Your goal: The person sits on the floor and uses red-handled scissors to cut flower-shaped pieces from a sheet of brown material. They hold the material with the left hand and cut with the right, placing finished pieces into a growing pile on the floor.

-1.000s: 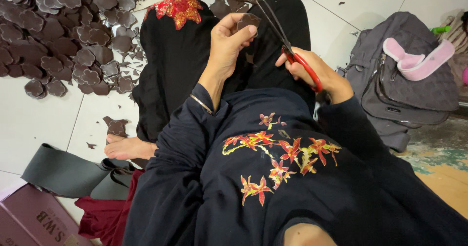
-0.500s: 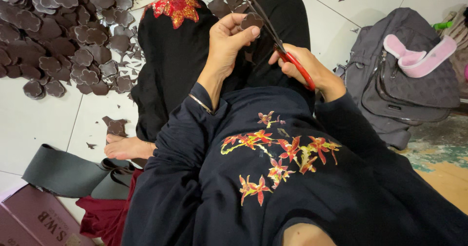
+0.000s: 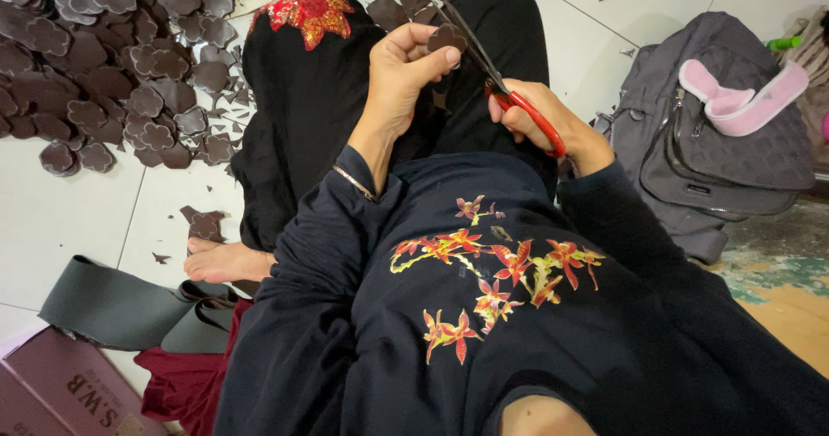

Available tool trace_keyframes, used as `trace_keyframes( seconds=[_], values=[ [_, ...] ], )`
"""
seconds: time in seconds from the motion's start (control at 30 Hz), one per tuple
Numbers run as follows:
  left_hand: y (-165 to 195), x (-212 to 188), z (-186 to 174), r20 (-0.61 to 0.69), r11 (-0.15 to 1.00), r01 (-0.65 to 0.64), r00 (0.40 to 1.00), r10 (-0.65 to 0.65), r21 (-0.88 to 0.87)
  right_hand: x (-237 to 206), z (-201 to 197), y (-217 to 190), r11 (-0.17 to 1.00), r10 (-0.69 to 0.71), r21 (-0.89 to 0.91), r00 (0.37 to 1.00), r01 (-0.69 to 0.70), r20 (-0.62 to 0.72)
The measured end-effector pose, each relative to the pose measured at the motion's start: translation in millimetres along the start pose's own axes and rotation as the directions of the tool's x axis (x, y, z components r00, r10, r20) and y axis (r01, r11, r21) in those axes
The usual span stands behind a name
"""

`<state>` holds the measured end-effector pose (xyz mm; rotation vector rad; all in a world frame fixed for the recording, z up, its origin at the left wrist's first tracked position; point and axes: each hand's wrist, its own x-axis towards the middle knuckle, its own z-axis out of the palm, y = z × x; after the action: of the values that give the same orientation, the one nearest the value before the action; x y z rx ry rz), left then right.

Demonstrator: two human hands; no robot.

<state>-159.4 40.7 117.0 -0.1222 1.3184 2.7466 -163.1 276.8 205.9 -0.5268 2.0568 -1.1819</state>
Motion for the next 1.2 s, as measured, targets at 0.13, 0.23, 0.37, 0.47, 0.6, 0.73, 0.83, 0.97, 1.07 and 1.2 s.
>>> trace_keyframes(
  seconds=[0.13, 0.23, 0.37, 0.47, 0.6, 0.73, 0.83, 0.97, 1.07, 1.2],
  values=[
    [2.4, -0.5, 0.6, -0.006, 1.000, 0.003, 1.000, -0.003, 0.000, -0.2, -2.1, 0.4, 0.999, 0.036, 0.007, 0.999, -0.036, -0.007],
    [3.3, -0.6, 1.0, -0.003, 1.000, 0.001, 1.000, -0.001, -0.007, -0.1, -2.7, 1.1, 0.998, 0.056, 0.030, 0.998, -0.056, -0.010],
    [3.7, -0.9, 0.7, -0.006, 1.000, -0.008, 1.000, 0.008, -0.006, -0.3, -2.9, 3.4, 0.996, 0.078, 0.042, 0.997, -0.077, -0.017],
    [3.5, -1.0, 0.3, 0.000, 1.000, 0.000, 1.000, 0.000, -0.011, -0.2, -4.2, 5.4, 0.994, 0.093, 0.058, 0.996, -0.092, -0.012],
    [3.3, 0.0, 0.7, -0.001, 1.000, -0.009, 1.000, 0.009, -0.004, -1.2, -6.9, 7.1, 0.994, 0.091, 0.064, 0.996, -0.090, -0.013],
    [3.2, 1.5, 1.9, 0.006, 1.000, -0.006, 1.000, 0.006, -0.015, -2.5, -7.9, 8.1, 0.994, 0.095, 0.061, 0.995, -0.093, -0.020],
    [3.0, 1.6, 2.3, 0.010, 1.000, -0.015, 1.000, 0.015, -0.023, -2.7, -6.9, 10.2, 0.993, 0.103, 0.064, 0.994, -0.101, -0.031],
    [2.2, 0.7, 1.5, 0.021, 1.000, -0.016, 1.000, 0.017, -0.021, -3.1, -7.1, 15.1, 0.994, 0.090, 0.070, 0.996, -0.088, -0.027],
    [0.3, 1.2, 0.9, 0.019, 1.000, -0.020, 1.000, 0.020, -0.013, -3.2, -7.9, 21.2, 0.992, 0.117, 0.046, 0.992, -0.115, -0.053],
    [-2.5, 2.7, -0.9, -0.002, 0.999, -0.024, 1.000, 0.024, -0.049, -0.4, -8.6, 35.3, 0.997, 0.072, 0.029, 0.994, -0.070, -0.088]
  ],
)
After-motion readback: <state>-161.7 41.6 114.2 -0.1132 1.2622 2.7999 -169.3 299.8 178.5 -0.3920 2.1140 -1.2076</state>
